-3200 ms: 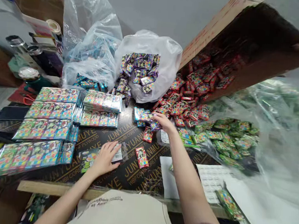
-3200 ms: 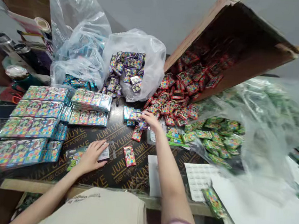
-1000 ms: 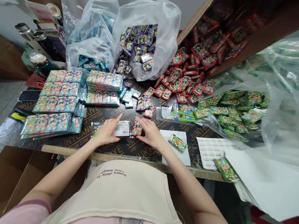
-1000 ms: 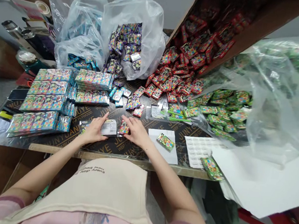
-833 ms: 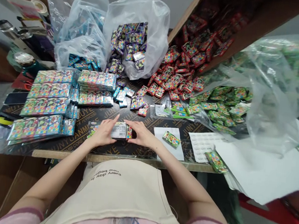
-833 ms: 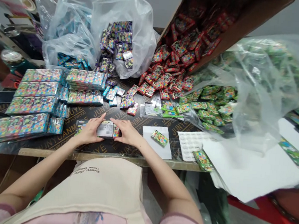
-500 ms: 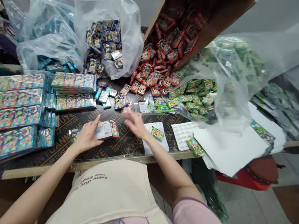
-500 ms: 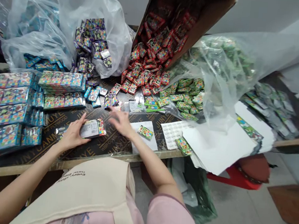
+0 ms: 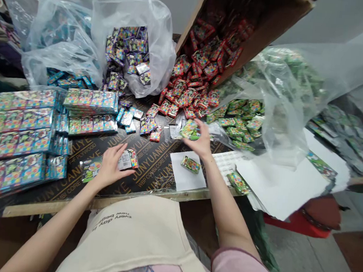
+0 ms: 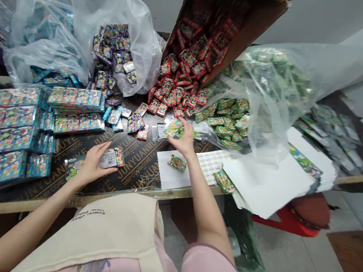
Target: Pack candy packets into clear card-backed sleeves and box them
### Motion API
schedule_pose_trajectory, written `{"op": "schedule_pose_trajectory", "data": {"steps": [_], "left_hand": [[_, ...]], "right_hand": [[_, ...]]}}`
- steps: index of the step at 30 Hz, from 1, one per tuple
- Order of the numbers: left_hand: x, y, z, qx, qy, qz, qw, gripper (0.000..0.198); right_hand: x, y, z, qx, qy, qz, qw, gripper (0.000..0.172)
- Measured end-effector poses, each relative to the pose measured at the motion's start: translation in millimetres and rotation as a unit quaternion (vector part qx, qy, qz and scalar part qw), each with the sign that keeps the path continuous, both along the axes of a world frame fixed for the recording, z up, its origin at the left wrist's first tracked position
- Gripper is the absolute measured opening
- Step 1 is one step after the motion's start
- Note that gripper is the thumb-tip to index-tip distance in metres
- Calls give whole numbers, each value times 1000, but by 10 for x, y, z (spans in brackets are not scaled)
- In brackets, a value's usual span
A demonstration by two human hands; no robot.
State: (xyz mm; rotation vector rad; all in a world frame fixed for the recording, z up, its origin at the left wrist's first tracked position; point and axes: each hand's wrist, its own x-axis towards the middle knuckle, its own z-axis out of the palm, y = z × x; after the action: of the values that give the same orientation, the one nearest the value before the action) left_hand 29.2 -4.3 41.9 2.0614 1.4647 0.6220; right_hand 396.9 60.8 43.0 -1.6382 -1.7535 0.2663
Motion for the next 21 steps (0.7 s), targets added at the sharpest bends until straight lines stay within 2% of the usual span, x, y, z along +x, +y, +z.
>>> {"op": "schedule_pose_trajectory", "data": {"steps": [2,3,5,6,7,9,11,13,15,19,21], "left_hand": [[256,18,124,-92,-150,36,984,72],[376,31,165,-159,-227,51,959,69],[552,68,204,-275,-357,86,888,64],[598,91,209,-309,-407,110,853,63],[613,117,209,-322,-446,138,824,62],[559,174,210,-302,-498,197,789,65],[440,232,221,-273,-518,243,773,71],[323,278,237,-272,-516,262,769,77],[264,297,245,-298,-506,249,770,81],[324,258,228,-337,-492,196,778,85],[345,227,210,-333,-471,175,798,85]], "right_hand": [[-520,-155,115,9,21,117,993,76],[-748,-227,158,10,30,155,987,76],[-1100,-351,202,8,40,195,980,77],[-1220,-401,207,8,39,203,978,78],[-1304,-445,206,8,33,207,978,79],[-1382,-521,199,-1,17,218,976,85],[-1377,-584,205,-33,26,246,968,92],[-1340,-624,226,-61,53,268,960,87],[-1318,-632,248,-62,57,283,955,83],[-1390,-601,259,-49,2,362,931,96],[-1439,-595,246,-37,-5,371,928,92]]}}
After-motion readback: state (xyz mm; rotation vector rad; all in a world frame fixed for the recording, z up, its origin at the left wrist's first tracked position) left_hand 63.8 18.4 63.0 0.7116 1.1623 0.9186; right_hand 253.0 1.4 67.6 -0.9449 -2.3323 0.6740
